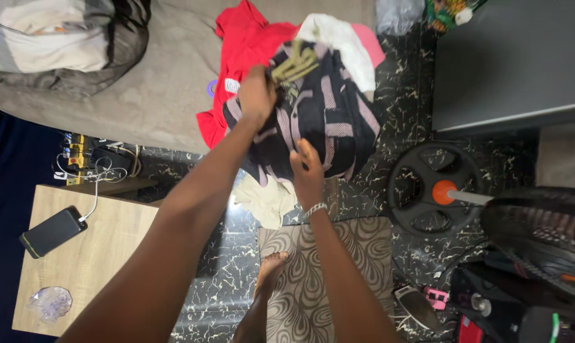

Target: The person removes a black and pink patterned shirt from a hanger and lays it flat on a patterned mat. They button the shirt and smooth it out by hand. Then, they plug in an electric iron and press the shirt, moving the iron across the fabric to remove wrinkles.

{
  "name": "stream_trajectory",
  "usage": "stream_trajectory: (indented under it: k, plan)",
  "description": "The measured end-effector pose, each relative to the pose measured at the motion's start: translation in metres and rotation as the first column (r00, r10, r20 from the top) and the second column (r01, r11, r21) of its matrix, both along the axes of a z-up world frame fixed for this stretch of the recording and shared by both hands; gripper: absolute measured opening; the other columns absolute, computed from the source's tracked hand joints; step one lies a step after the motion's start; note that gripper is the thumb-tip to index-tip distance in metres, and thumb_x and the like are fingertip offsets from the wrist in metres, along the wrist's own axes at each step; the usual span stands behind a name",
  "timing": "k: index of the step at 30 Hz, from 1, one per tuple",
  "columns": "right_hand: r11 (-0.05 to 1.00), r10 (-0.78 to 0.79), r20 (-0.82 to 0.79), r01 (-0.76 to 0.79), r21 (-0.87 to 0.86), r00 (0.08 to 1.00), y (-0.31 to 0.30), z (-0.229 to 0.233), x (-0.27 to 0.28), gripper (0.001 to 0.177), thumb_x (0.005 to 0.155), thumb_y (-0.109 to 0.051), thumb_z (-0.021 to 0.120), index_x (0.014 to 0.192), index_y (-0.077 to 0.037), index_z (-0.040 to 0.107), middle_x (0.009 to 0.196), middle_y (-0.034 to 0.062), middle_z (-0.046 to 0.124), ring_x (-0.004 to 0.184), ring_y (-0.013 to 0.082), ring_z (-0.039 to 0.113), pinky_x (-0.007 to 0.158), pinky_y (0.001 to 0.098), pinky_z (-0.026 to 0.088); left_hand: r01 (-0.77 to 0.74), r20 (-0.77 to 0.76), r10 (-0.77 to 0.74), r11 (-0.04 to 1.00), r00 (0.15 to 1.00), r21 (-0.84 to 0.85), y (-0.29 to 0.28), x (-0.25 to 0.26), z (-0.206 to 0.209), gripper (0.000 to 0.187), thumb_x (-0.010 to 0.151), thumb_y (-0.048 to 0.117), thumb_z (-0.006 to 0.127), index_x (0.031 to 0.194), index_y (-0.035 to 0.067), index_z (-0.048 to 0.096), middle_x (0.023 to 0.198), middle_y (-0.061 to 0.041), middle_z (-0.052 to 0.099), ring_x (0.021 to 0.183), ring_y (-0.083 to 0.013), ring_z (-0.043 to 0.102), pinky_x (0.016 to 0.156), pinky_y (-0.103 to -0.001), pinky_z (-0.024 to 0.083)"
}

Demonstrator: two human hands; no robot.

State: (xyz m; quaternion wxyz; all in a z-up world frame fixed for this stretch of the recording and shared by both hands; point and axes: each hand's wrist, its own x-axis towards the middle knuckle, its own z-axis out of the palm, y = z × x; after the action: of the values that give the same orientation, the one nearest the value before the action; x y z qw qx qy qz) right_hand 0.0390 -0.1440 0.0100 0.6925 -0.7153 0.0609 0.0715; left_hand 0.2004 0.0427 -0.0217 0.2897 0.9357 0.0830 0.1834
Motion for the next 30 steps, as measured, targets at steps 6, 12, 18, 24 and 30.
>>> stream_trajectory:
  k: [6,12,18,24,30]
  plan:
    - [0.982,-0.186,0.041,0.187,-0.033,0.982,-0.03,0.114,-0.032,0.071,0.09,-0.03,0.072,0.149,-0.003,0.045,0.15,0.015,0.05,0.122,0.022,0.059,0.096,0.0351,0.054,0.321,0.137,-0.304,0.939,0.943,-0.121,-0.033,-0.113,0.099,0.032,0.089,0.004,0.065,0.122,0.006,0.067,0.097,-0.018,0.062,0.086,-0.0404,0.065,0.073,-0.05,0.051]
    - [0.877,-0.017,0.357,0.186,-0.444,0.934,-0.081,0.238,-0.071,0.083,0.08,-0.028,0.083,0.152,-0.006,0.046,0.16,0.0201,0.038,0.14,0.0337,0.041,0.106,0.0445,0.041,0.381,0.03,-0.405,0.83,0.914,-0.406,-0.083,-0.252,0.213,0.037,0.089,0.002,0.065,0.124,0.012,0.072,0.087,-0.008,0.064,0.074,-0.0247,0.067,0.066,-0.039,0.053]
    - [0.708,0.27,0.356,0.067,-0.703,0.895,-0.124,0.293,-0.131,0.037,0.072,-0.029,0.088,0.103,-0.012,0.077,0.128,0.01,0.065,0.118,0.0347,0.05,0.102,0.0467,0.041,0.408,0.025,-0.439,0.811,0.898,-0.418,-0.095,-0.339,0.287,0.054,0.076,-0.011,0.06,0.125,0.009,0.072,0.095,-0.013,0.065,0.082,-0.0294,0.067,0.072,-0.038,0.055]
    - [0.751,0.302,0.39,0.035,-0.66,0.87,-0.151,0.306,-0.168,0.008,0.084,-0.014,0.077,0.09,-0.011,0.079,0.094,0.0069,0.076,0.092,0.025,0.067,0.106,0.0482,0.041,0.535,0.046,-0.563,0.754,0.825,-0.381,-0.087,-0.367,0.329,0.058,0.074,-0.014,0.06,0.128,0.005,0.068,0.102,-0.015,0.065,0.093,-0.0352,0.067,0.08,-0.043,0.054]
    - [0.801,0.194,0.391,0.085,-0.593,0.9,-0.158,0.344,-0.2,0.014,0.086,-0.014,0.076,0.096,-0.004,0.074,0.096,0.0119,0.073,0.092,0.0316,0.062,0.082,0.0403,0.05,0.549,0.028,-0.559,0.802,0.829,-0.234,-0.087,-0.382,0.383,0.051,0.071,-0.009,0.068,0.119,0.007,0.073,0.094,-0.013,0.066,0.087,-0.0335,0.067,0.077,-0.043,0.054]
